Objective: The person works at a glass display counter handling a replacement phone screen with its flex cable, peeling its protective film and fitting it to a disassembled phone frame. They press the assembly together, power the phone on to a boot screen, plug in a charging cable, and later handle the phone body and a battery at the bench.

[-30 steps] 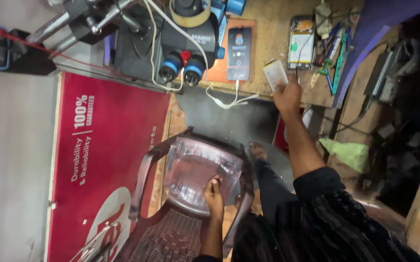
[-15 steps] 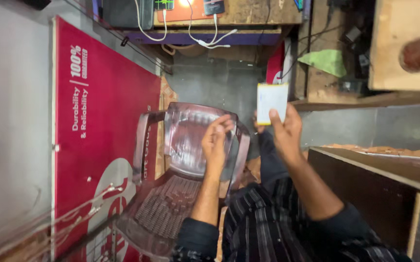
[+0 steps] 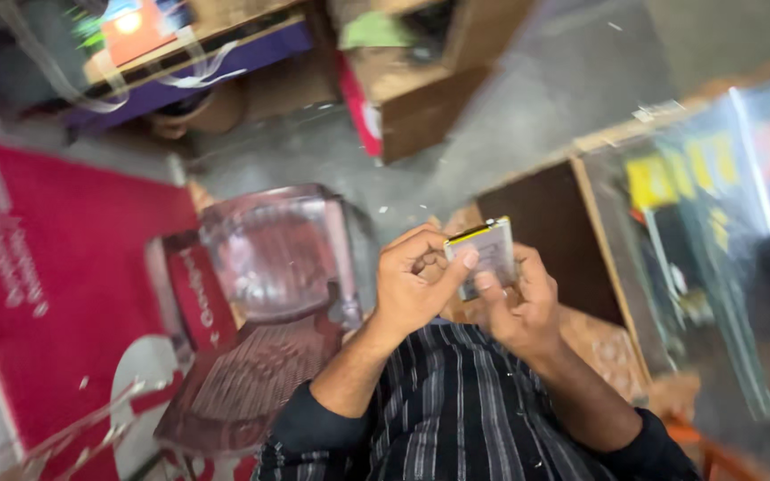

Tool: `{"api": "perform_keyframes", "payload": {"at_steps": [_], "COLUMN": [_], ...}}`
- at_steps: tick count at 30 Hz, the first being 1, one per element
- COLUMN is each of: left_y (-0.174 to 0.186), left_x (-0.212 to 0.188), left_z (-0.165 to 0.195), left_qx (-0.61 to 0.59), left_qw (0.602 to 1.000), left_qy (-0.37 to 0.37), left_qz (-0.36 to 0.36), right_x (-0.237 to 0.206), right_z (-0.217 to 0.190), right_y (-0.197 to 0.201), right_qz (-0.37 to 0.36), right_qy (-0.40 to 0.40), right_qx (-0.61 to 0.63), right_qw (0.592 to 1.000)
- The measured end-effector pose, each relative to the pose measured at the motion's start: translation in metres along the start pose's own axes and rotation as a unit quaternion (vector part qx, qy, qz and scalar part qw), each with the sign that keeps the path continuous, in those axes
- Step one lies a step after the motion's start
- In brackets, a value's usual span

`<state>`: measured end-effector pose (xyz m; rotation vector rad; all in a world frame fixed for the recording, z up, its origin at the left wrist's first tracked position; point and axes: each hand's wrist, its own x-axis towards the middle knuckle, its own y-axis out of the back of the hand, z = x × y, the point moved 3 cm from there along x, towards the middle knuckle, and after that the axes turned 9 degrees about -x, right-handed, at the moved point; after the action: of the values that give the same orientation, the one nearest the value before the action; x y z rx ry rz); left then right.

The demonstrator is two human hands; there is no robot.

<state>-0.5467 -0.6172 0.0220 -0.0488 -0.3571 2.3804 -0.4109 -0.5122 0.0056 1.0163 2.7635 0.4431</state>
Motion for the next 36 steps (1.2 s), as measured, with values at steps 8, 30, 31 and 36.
{"api": "perform_keyframes", "payload": {"at_steps": [8,30,31,36], "left_y": [-0.199,-0.489,-0.495,-0.529], "left_x": [-0.093,-0.243,-0.241,-0.206], "left_z": [-0.058,-0.222,-0.232,-0.299], "left_qx": [0.05,-0.187,-0.05,0.334], "left_qw": [0.983,0.871,0.889,0.843], "left_qy": [0.003,0.283,0.222,0.114], "left_qz": [-0.178,-0.354,-0.397,-0.406], "right_x": [-0.146,-0.296,-0.286,-0.233], "right_z": [0.04,0.21,0.216,0.234], "right_y": [0.174,0.462,0.484,0.581], "right_qz": [0.186,0.32,0.316,0.257], "right_qy": [0.094,-0.043,-0.027,-0.012], "right_qx": [-0.276,-0.069,-0.123,-0.323], "right_qw": [0.938,0.944,0.94,0.911]}}
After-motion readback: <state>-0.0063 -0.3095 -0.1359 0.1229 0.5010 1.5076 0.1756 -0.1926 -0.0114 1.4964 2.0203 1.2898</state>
